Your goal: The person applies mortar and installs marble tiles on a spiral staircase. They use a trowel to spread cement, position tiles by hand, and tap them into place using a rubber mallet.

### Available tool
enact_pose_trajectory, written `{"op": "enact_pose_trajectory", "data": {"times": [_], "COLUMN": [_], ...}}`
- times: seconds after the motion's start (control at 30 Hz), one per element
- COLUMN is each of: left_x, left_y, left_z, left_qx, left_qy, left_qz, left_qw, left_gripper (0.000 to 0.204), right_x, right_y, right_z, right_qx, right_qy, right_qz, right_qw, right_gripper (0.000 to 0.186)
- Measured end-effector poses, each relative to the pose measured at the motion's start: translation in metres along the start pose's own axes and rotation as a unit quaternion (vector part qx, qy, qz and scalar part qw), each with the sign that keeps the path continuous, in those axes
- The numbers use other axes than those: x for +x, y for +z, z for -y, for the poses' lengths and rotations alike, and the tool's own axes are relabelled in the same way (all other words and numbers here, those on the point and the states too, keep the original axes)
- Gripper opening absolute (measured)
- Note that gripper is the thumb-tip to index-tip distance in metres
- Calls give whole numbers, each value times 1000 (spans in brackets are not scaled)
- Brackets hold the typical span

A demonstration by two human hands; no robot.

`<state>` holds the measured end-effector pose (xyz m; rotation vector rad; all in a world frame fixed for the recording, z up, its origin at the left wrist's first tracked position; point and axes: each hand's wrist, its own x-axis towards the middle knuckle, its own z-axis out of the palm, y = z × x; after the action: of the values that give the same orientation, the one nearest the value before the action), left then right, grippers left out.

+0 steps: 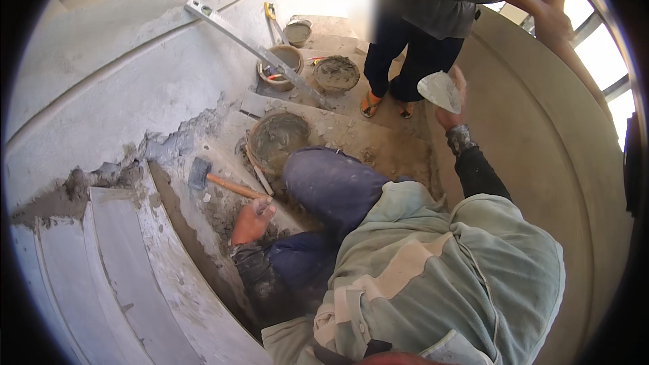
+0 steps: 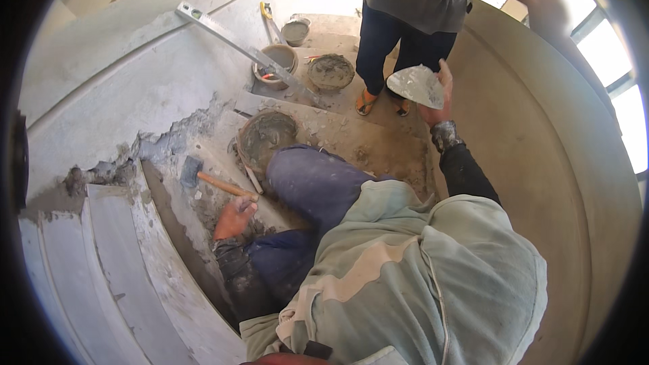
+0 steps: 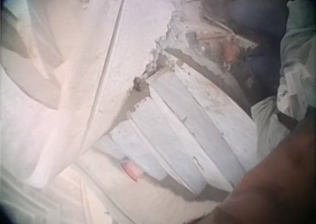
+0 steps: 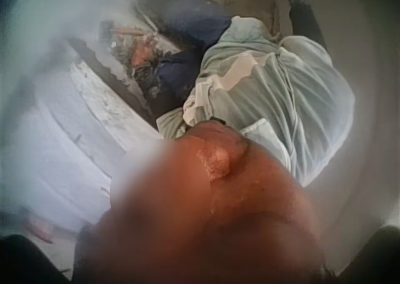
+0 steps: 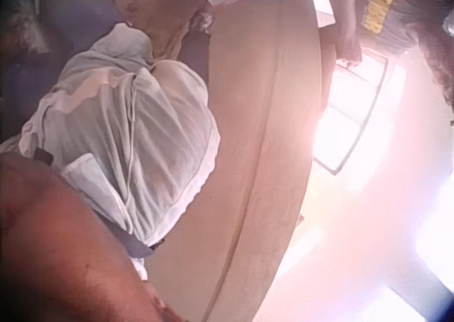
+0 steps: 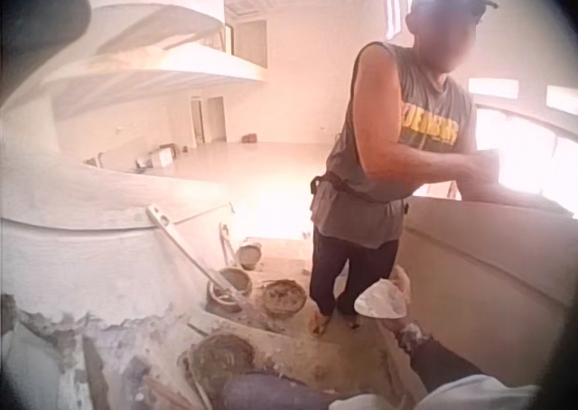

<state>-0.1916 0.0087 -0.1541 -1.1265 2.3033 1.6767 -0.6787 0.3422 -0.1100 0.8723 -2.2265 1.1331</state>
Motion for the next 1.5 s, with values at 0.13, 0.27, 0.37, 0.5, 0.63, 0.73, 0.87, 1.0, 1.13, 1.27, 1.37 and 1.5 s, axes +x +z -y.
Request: {"op": "enact_pose_trajectory", "data": {"times": [0.13,0.27,0.37,0.5,0.63,0.73,0.87,1.0,1.13,1.27,1.37,1.5], "left_x": [-1,-5,-13,-53,-115,-124,-138,-116,-47,-18,-4,-33], "left_y": [-1,-4,-8,-4,7,18,5,-4,16,39,37,4], "left_z": [3,-3,-13,-62,-88,-67,-91,-191,-335,-373,-345,-234], "left_qx": [31,47,50,108,158,256,346,219,346,307,289,281], "left_qy": [-13,-44,-56,70,76,36,-83,63,399,459,398,201], "left_qz": [0,-7,-33,-171,-243,-249,13,-75,1,17,15,-52], "left_qw": [999,998,997,977,954,933,934,971,849,833,870,937], "left_gripper": [53,55,54,54,54,52,65,65,54,54,52,51], "right_x": [-37,-58,-76,-77,-81,-77,-88,-78,-86,-93,-94,-73], "right_y": [27,64,151,263,357,411,438,426,435,446,454,443], "right_z": [0,15,24,103,214,235,253,294,265,252,241,267], "right_qx": [51,6,20,103,85,56,23,64,80,69,67,80], "right_qy": [35,97,134,51,-9,-303,-83,-50,-8,-66,-90,-177], "right_qz": [84,278,350,463,473,492,473,664,607,549,516,496], "right_qw": [995,956,927,879,877,814,877,743,790,830,849,847], "right_gripper": [48,26,20,22,29,35,47,36,40,42,43,40]}}
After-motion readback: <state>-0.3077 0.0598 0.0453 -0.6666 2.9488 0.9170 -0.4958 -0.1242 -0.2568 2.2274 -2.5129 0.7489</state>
